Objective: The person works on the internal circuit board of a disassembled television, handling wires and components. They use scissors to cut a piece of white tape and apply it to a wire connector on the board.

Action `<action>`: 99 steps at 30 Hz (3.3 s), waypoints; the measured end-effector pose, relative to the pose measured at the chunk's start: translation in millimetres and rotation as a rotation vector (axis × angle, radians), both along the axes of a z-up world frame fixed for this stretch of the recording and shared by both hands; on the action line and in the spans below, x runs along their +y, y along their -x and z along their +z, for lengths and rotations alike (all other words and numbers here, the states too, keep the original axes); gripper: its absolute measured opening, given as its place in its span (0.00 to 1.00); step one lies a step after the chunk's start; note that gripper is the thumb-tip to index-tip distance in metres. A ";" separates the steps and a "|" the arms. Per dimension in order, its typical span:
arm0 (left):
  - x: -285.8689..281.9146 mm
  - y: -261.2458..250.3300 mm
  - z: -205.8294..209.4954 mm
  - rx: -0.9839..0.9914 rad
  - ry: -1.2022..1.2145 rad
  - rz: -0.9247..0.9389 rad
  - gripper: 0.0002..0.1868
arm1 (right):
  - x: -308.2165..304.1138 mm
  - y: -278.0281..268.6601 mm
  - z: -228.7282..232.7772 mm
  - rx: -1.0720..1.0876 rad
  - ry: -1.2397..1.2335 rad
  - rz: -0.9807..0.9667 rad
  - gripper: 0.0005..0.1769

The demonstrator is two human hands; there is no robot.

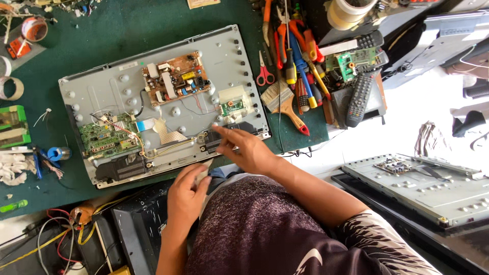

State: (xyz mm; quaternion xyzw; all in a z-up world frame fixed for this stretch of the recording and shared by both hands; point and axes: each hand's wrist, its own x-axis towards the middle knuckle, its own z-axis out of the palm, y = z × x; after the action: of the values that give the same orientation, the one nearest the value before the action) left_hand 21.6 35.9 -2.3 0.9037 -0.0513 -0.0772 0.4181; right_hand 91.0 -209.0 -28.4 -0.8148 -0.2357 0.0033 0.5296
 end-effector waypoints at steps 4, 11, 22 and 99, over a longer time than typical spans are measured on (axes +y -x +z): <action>24.2 11.3 2.5 0.172 -0.031 0.238 0.18 | -20.9 -17.5 -16.8 -0.037 0.078 -0.062 0.15; 61.2 41.0 -30.7 0.143 -0.056 0.507 0.16 | -129.3 -83.5 -86.8 -0.076 0.488 -0.585 0.06; 76.4 22.5 -36.2 -0.023 -0.127 0.420 0.16 | -142.9 -176.4 -93.8 0.358 1.069 -0.550 0.27; 10.0 0.7 -15.3 -0.112 0.472 0.278 0.26 | -75.7 54.1 -10.0 0.541 -0.806 -0.102 0.29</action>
State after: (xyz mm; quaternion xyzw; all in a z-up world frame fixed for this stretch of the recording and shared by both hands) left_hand 20.9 45.9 -17.5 0.7826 0.0334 0.0451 0.6200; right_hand 36.9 -284.7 -38.4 -0.5255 -0.0320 0.0976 0.8446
